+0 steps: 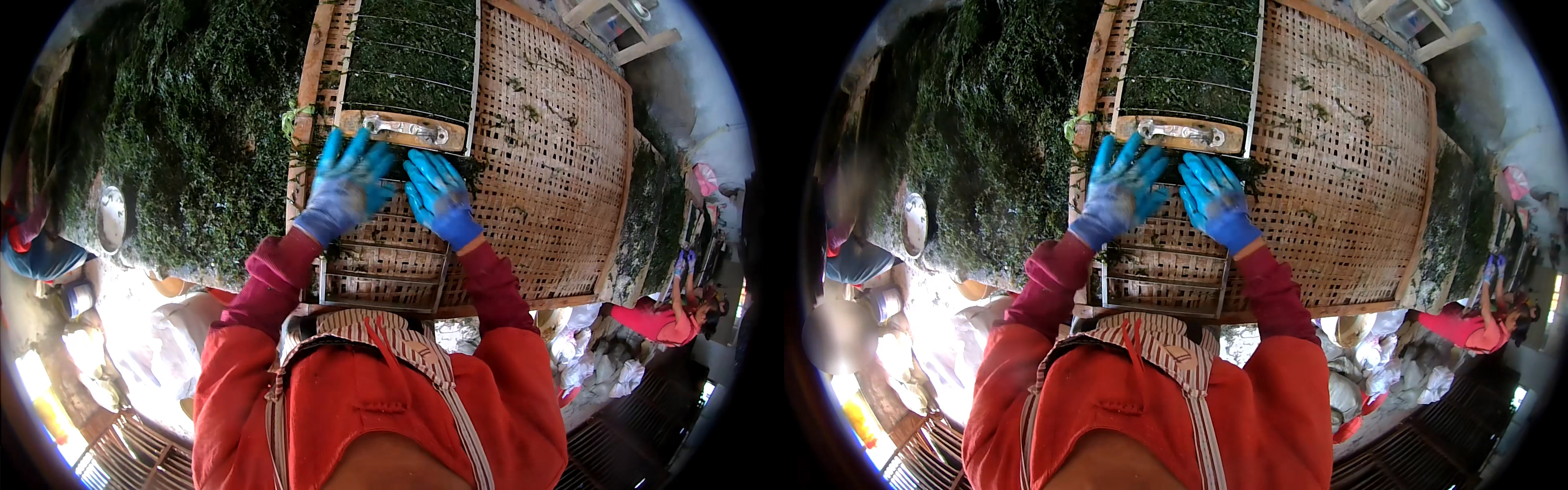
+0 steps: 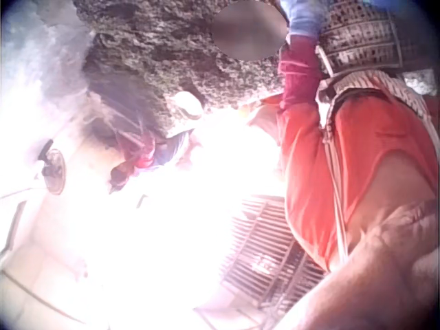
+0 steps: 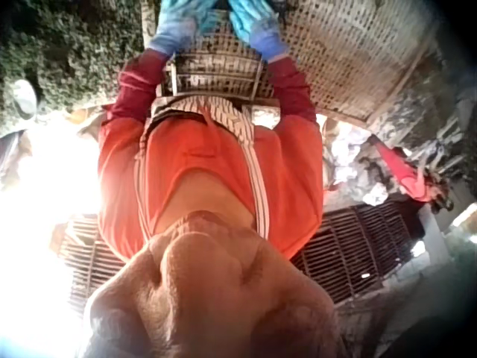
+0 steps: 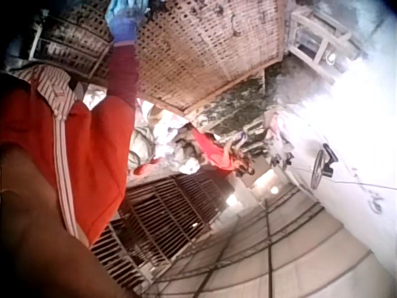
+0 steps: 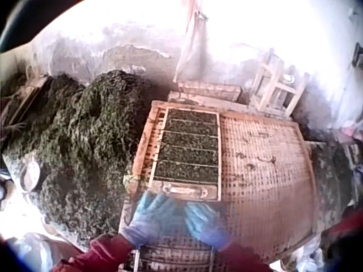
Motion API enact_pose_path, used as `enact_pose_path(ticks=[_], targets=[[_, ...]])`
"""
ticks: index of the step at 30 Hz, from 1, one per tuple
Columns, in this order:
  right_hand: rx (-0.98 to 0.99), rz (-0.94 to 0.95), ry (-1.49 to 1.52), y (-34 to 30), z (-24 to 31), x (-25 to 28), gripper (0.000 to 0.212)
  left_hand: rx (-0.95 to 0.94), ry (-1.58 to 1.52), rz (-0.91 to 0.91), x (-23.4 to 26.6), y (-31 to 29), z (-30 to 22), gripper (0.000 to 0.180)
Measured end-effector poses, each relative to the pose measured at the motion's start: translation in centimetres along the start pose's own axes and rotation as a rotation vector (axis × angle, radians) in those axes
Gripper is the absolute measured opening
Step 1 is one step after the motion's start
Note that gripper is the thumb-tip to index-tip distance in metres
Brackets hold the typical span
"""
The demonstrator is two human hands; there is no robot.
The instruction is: The person manually sorts and spreads green leaves into a wooden frame with a metal grid, using a wooden block to press and distribute the material.
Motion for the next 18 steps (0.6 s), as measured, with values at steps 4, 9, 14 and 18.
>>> enact_pose_path(ticks=[4,9,14,18], targets=[[-0.108,0.105,0.059,0.0,-0.3,-0.4,0.039,0.032,0.001,0.188,-0.3,-1.8,1.8,0.052],[-0.071,-0.103,0.181,4.1,1.8,0.7,0.042,0.059,-0.352,-0.049,2.3,-2.0,5.2,0.073],[-0.039,-0.166,0.288,6.6,4.1,-1.0,0.040,0.295,-0.082,0.161,2.0,-1.8,7.5,0.107],[-0.025,0.206,0.024,6.3,4.9,-8.1,0.040,0.245,0.037,0.093,-0.2,0.8,6.4,0.076]])
Point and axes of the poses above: each hand's wrist, its own y-axis towards the middle knuckle, its own x-axis out of the back of the hand, z = x × y, the point moved 5 cm from there along y, towards the middle knuckle, and after that the axes turned 5 degrees about x, right-handed, at the moved point
